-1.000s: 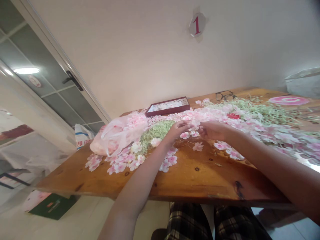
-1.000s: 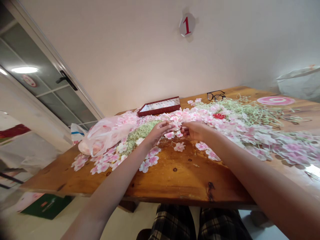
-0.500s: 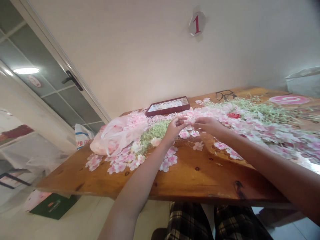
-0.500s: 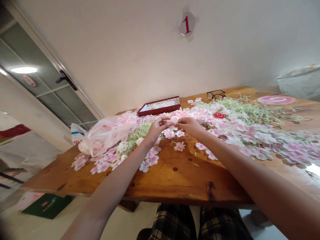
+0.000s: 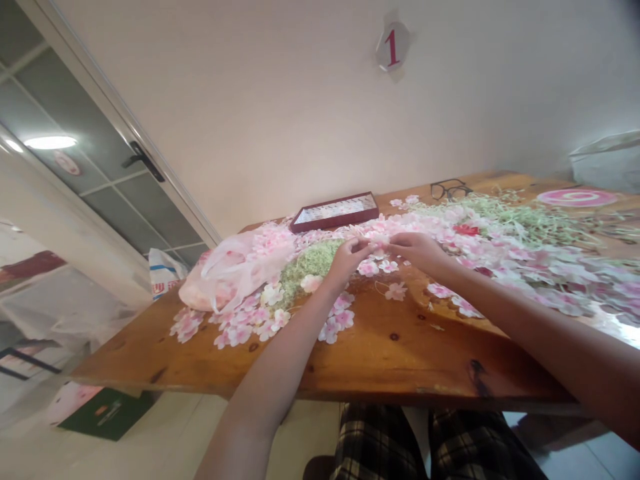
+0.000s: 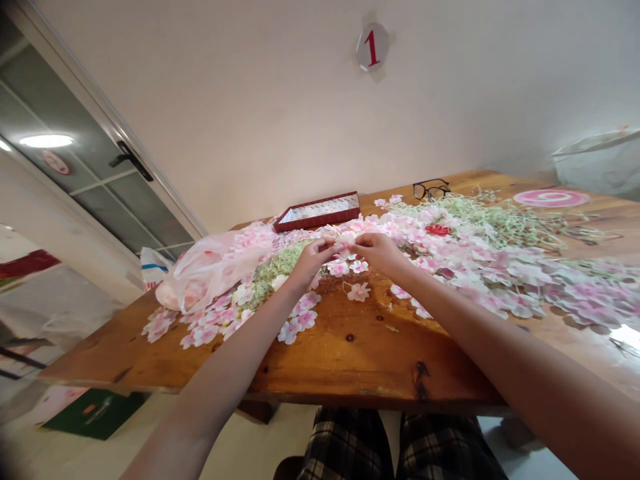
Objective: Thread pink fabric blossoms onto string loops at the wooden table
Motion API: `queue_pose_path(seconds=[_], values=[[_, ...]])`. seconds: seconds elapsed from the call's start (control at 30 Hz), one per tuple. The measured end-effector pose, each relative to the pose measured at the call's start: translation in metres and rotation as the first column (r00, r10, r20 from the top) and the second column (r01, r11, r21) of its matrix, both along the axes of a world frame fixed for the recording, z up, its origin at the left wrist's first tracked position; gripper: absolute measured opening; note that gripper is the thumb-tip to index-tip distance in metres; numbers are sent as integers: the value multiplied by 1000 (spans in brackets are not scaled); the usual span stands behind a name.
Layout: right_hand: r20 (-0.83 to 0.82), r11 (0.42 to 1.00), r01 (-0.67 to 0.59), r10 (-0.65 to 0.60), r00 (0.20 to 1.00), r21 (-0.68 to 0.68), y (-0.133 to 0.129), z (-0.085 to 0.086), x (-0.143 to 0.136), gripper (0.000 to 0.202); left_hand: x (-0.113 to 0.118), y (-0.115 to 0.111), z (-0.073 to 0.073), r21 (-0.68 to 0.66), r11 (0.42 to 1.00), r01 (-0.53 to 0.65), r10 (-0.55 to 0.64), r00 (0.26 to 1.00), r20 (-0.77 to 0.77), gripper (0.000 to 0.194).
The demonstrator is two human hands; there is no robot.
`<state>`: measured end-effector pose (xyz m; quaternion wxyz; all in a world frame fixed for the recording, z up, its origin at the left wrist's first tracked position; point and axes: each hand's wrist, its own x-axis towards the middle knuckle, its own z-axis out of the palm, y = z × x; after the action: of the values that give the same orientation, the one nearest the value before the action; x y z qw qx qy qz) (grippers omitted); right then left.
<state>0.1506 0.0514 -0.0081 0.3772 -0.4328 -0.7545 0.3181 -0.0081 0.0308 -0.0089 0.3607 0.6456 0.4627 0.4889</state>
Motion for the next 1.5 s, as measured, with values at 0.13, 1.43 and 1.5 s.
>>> queue_pose_path(seconds=[0.13,1.43,1.5], values=[[27,1000,15,-15,1000,15,-3,3,-2,26,0,3,-3,12,1000,-16,16,1000,14,28],[-345,968,-1,-88,934,-250,34,-18,18,22,-19,21,-18,37,984,-174,175,984,-26,26],[-411,952,-63,-70,909,-301,27,-17,18,21,-17,21,-19,43,986,-161,163,986,-44,25]])
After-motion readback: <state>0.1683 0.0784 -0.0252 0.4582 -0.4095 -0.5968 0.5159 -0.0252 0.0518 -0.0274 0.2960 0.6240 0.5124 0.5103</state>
